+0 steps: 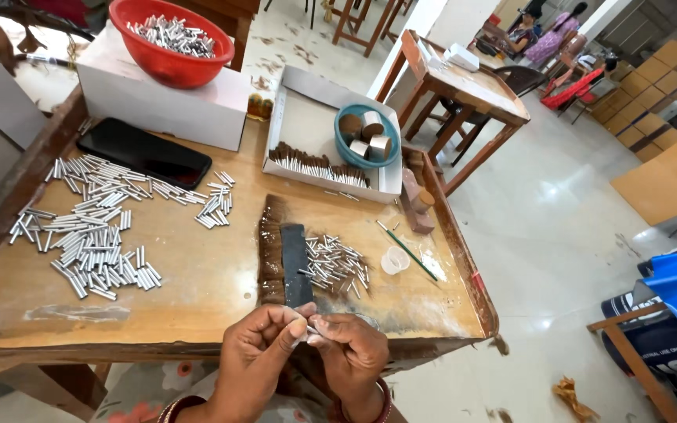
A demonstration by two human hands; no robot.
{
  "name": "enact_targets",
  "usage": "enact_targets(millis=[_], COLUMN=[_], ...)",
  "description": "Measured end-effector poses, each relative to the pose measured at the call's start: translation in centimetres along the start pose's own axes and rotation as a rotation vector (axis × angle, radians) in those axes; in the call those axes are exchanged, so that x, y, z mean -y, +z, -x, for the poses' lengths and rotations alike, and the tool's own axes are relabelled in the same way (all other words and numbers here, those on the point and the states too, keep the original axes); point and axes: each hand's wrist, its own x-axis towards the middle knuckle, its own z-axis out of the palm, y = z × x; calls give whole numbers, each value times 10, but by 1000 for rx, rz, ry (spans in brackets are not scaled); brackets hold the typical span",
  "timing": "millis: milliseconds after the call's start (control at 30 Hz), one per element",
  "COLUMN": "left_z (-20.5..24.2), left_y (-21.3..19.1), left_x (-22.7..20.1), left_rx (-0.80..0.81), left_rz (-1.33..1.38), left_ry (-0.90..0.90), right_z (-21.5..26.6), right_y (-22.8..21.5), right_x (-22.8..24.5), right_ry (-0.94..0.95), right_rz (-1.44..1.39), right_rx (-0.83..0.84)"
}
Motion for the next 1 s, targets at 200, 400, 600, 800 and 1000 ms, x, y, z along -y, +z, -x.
enact_targets(millis=[200, 400, 600, 800, 1000], left_z=[2, 11, -11, -41, -42], left_y=[-2, 5, -14, -37, -33], left_x=[3, -9, -30, -59, -37], left_rx=[60, 24, -46, 103, 72], left_rz=[-20, 19, -571, -1282, -1208], left_ry=[116, 24, 218, 272, 240], right_z=[1, 7, -17, -42, -16], right_y=[3, 4, -4, -18, -11], right_x=[4, 3, -23, -39, -37], right_ry=[-32, -8, -56, 112, 289], right_rz=[66, 17, 263, 487, 185], right_rx=[-7, -29, 59, 204, 421])
